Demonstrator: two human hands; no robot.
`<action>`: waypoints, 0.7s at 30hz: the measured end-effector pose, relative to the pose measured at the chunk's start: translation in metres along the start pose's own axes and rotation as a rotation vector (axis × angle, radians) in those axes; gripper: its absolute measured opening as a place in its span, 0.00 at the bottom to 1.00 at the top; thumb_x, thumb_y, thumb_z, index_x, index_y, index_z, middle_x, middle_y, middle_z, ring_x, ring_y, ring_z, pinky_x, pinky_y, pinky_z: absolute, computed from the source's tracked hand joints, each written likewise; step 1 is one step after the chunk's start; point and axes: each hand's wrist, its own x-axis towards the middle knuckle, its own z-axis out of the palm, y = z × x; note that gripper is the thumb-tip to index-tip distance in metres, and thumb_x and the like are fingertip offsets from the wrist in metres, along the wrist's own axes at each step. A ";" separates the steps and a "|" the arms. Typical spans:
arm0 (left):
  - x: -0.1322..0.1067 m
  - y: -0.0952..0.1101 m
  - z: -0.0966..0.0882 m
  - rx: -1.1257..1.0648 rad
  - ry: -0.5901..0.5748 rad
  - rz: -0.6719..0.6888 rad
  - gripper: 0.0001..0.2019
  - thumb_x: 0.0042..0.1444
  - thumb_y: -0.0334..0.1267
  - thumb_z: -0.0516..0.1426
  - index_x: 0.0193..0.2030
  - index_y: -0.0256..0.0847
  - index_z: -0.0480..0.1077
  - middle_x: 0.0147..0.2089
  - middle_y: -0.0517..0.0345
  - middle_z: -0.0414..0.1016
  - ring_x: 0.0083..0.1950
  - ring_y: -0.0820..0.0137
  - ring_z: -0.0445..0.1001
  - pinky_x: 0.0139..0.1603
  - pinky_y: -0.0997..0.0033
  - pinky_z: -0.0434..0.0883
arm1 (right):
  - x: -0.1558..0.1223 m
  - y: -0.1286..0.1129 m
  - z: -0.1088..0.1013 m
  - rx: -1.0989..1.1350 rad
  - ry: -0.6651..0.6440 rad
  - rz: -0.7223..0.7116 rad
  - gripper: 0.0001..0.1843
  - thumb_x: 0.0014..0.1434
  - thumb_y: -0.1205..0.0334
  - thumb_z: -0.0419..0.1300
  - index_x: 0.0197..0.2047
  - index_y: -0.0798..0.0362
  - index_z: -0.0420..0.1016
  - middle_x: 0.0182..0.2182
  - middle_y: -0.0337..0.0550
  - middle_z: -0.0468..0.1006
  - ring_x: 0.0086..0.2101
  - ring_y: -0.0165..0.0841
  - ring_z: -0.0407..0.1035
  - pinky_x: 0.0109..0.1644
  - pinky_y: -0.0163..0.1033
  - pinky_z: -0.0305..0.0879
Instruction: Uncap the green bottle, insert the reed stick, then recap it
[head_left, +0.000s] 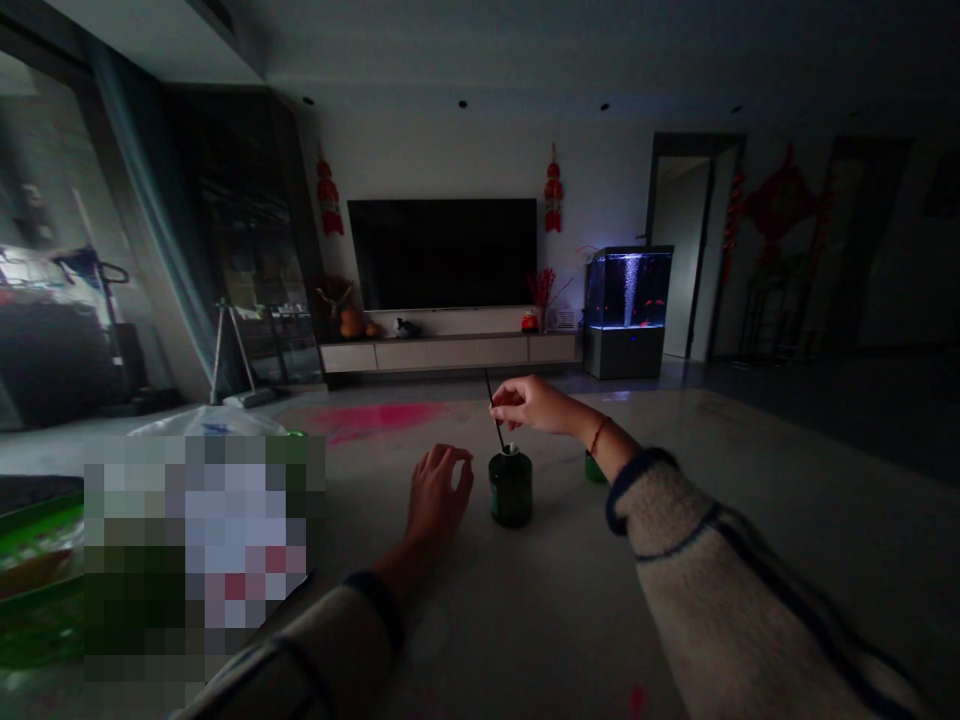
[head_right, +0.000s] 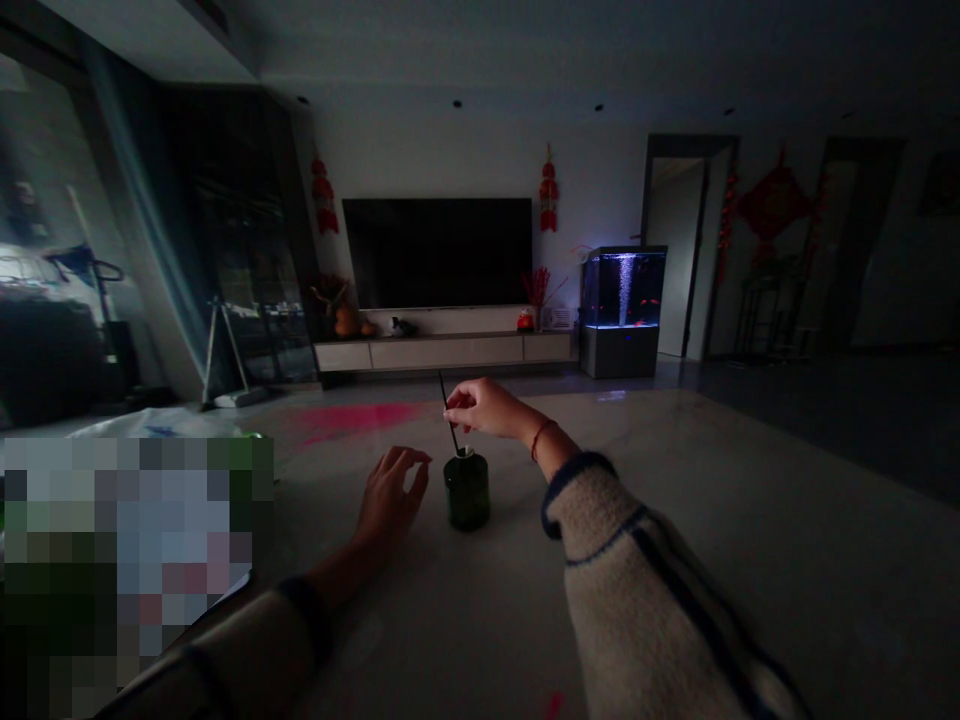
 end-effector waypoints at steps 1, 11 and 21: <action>0.000 0.000 0.000 -0.002 -0.001 0.001 0.07 0.52 0.32 0.49 0.36 0.42 0.66 0.38 0.56 0.68 0.40 0.67 0.67 0.42 0.65 0.64 | 0.000 0.000 0.000 -0.003 0.006 -0.004 0.06 0.46 0.66 0.61 0.27 0.56 0.66 0.20 0.35 0.71 0.19 0.22 0.64 0.23 0.28 0.61; 0.000 0.001 -0.002 -0.001 -0.007 0.003 0.07 0.53 0.32 0.49 0.36 0.43 0.66 0.38 0.57 0.68 0.39 0.67 0.67 0.42 0.65 0.64 | -0.005 -0.002 -0.009 -0.003 -0.030 0.047 0.04 0.46 0.67 0.61 0.28 0.57 0.71 0.20 0.37 0.73 0.19 0.22 0.64 0.22 0.27 0.61; -0.001 0.002 -0.001 0.014 -0.001 0.015 0.07 0.53 0.32 0.49 0.37 0.42 0.66 0.38 0.57 0.68 0.39 0.68 0.67 0.42 0.65 0.64 | -0.012 0.011 -0.018 -0.170 -0.333 0.217 0.16 0.47 0.55 0.60 0.37 0.56 0.72 0.32 0.43 0.75 0.28 0.26 0.67 0.26 0.29 0.62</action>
